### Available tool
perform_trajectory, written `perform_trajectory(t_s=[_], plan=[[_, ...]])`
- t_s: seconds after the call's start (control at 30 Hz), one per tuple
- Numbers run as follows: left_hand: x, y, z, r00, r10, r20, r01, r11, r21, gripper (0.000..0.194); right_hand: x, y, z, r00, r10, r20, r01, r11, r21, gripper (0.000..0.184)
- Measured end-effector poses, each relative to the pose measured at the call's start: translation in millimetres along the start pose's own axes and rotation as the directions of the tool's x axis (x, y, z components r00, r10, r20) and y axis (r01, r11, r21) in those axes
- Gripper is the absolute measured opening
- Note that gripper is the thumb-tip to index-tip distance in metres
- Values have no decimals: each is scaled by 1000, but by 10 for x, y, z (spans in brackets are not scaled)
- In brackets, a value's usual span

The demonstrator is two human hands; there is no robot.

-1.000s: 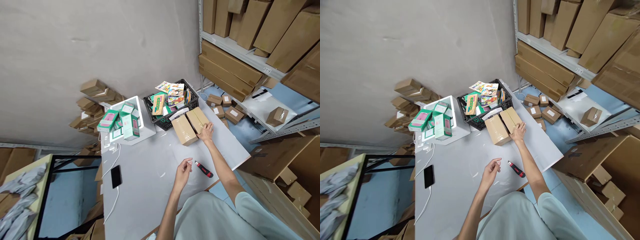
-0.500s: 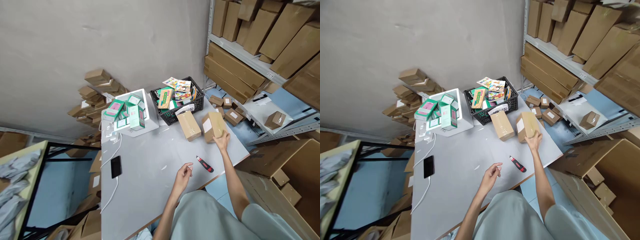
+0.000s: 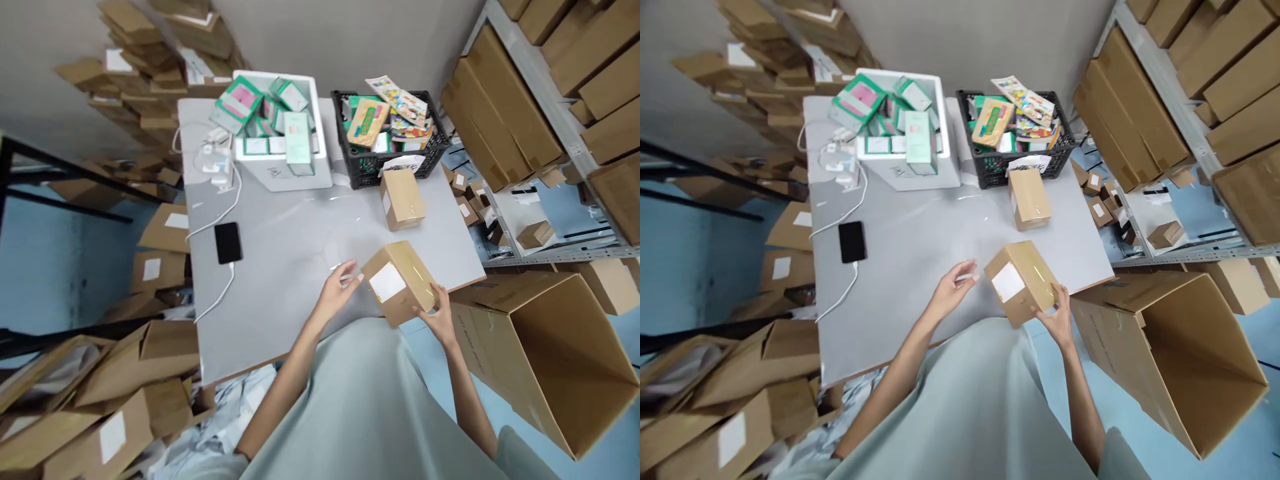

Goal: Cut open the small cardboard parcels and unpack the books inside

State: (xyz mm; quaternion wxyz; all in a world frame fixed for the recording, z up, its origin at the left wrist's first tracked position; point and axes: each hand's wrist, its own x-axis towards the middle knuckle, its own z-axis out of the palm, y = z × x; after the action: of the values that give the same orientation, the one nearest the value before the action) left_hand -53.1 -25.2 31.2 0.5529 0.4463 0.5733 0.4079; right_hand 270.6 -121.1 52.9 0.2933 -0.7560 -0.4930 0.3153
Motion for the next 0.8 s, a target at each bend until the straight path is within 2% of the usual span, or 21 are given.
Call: perform_trajectory(t_s=[0.13,0.23,0.33,0.43,0.6,0.7,0.8], plan=[[15,-242,-461,993,64,-102,-60,997,41,86,-106,-481,584,968,-159,196,165,986,-15,100],[-100,-447,-888,982,83,-167,-77,996,38,82,-138,-705,936,921,-271,279,299,952,-62,103],[-306,-637,-1258,977,46,-206,-49,999,-8,76,-79,-822,1209,844,-390,369,456,884,-107,106],[-480,-830,-1508,971,-35,-238,25,999,-47,72,33,-889,1462,754,-458,470,576,806,-139,110],[-605,-1153,-1694,935,-157,-319,136,987,-88,67,163,-982,1820,633,-490,599,703,688,-180,116],[-656,-1303,-1676,901,-234,-365,204,972,-120,66,202,-987,1924,578,-500,644,759,619,-201,120],[-700,-1400,-1569,881,-258,-396,216,965,-148,65,253,-914,1938,548,-499,671,786,581,-211,121]])
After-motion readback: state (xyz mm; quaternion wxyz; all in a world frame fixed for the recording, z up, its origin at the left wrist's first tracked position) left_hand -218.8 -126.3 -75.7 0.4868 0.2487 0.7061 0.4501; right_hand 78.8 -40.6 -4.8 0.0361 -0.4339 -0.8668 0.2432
